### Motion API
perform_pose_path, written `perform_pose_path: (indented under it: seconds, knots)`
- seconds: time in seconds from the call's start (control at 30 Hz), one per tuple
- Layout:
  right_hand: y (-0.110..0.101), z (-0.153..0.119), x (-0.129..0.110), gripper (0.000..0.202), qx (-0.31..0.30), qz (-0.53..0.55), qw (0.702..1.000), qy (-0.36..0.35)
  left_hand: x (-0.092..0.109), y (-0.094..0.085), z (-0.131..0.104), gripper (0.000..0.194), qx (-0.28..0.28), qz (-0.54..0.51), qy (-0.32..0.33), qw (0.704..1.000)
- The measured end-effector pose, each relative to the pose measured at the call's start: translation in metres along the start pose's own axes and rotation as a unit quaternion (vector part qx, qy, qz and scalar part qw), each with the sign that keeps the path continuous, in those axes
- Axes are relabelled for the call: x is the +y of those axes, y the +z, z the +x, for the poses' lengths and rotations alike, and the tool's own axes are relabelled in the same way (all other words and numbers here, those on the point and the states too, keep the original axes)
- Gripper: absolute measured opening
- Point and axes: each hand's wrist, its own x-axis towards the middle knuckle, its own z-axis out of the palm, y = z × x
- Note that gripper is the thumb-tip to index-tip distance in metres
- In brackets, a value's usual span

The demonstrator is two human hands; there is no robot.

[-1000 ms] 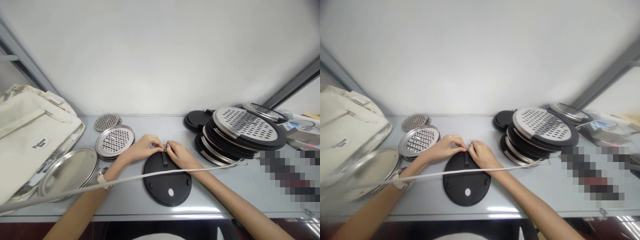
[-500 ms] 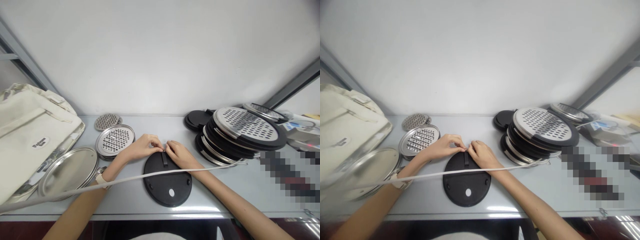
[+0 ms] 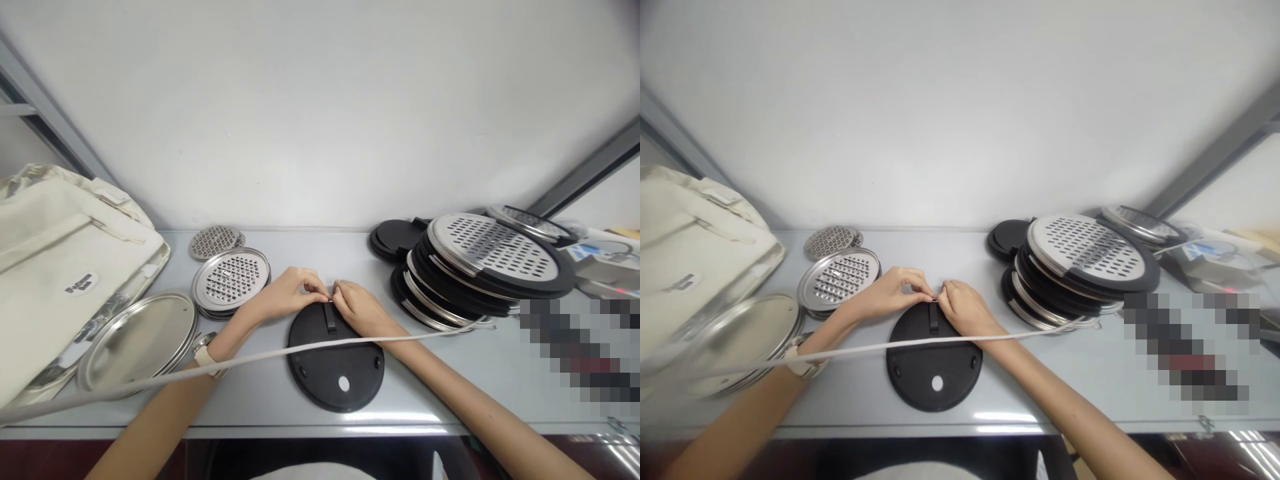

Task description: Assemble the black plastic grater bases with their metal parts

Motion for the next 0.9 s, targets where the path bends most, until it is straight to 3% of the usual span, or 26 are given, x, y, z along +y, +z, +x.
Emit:
perform_pose_path:
  seconds: [0.47,0.9]
  knots:
    - [-0.0016,-0.0010,-0.0015,0.025,-0.014,-0.042,0.999,-0.010,-0.0027,0.0008,-0.0012,0.011,-0.003,-0.003,0.001,1.000]
    - [-0.0022,-0.0038,0.0015,0.031,-0.002,-0.010,0.998,-0.059,0.0002,-0.0028,-0.0063,0.014,-0.015,0.081,0.014,0.997]
